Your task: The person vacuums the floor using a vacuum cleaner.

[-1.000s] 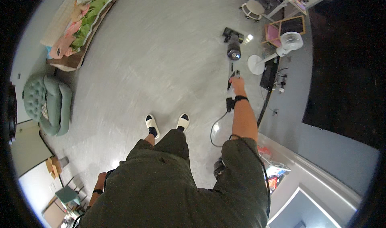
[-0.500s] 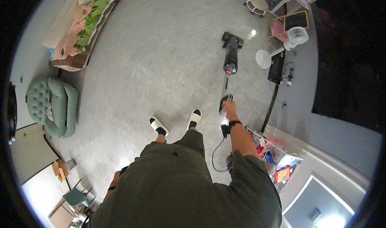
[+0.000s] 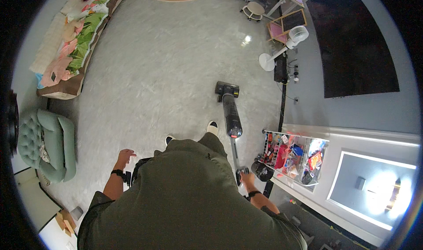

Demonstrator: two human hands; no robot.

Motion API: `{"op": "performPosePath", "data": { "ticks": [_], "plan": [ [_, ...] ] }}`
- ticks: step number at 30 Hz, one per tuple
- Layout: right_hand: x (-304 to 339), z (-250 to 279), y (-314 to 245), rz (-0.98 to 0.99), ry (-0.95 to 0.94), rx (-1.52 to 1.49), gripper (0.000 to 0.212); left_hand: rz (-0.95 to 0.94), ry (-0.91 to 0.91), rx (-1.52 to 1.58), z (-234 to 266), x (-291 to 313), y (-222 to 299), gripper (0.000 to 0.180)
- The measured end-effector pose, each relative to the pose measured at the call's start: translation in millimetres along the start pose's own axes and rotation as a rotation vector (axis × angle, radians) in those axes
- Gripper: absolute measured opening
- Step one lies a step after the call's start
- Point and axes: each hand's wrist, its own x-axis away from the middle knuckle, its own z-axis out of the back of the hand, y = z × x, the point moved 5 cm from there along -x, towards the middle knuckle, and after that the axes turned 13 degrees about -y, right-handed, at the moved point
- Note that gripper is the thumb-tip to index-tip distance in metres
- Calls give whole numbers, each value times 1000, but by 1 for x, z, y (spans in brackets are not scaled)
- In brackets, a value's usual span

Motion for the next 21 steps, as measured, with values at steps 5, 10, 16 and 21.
{"op": "performPosePath", "data": {
  "ticks": [5, 10, 16, 21],
  "plan": [
    [126, -106, -65, 42, 329, 1026, 33, 5, -30, 83, 16, -9, -35, 24],
    [110, -96, -63, 415, 357, 1587, 27, 128, -111, -8, 14, -18, -54, 28],
    [-24, -92, -122, 278, 213, 1697, 24, 14, 3, -173, 38, -14, -39, 25],
    [-200, -72, -224, 201, 139, 1271, 29, 95, 157, 96, 45, 5, 0, 22]
  ]
}}
